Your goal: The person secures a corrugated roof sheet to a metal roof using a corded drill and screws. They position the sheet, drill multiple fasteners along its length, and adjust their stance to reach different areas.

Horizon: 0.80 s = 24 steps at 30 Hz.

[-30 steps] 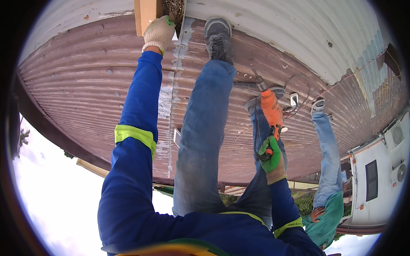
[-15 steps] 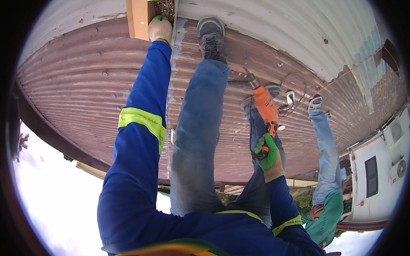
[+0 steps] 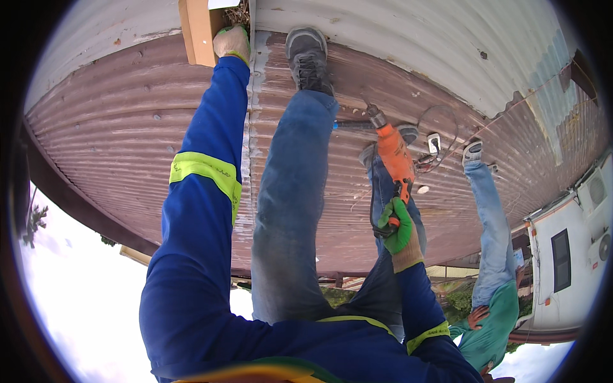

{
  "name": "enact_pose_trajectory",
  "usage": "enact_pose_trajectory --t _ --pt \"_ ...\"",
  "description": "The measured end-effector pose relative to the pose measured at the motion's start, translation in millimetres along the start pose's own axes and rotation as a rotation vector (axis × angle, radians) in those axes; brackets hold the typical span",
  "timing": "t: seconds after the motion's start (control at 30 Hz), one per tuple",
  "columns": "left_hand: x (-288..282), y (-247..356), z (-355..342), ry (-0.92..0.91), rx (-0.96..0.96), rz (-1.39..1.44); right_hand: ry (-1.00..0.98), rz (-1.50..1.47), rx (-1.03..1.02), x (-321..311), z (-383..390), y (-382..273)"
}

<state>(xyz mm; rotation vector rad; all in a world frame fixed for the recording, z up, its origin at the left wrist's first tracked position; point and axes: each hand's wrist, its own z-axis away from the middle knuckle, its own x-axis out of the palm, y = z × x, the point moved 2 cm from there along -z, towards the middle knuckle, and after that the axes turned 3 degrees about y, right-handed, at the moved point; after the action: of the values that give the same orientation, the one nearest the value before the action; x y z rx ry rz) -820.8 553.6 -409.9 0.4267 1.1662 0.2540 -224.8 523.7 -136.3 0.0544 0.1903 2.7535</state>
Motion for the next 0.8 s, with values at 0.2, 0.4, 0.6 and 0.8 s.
enact_pose_trajectory --t 0.2,0.4,0.6,0.8 --pt "-18.7 11.1 55.0 0.132 -0.289 0.791 0.015 0.002 -0.005 5.3 5.3 2.5" --pt "-73.2 23.4 75.2 -0.212 -0.418 1.277 -0.055 -0.004 -0.026 -0.1 10.4 4.9" --pt "-128.0 51.0 120.8 -0.346 -0.383 1.359 -0.037 -0.073 -0.05 -12.7 23.1 8.0" --pt "-192.1 102.2 197.8 -0.702 -0.51 0.962 0.06 -0.149 -0.15 11.1 10.9 -3.8"
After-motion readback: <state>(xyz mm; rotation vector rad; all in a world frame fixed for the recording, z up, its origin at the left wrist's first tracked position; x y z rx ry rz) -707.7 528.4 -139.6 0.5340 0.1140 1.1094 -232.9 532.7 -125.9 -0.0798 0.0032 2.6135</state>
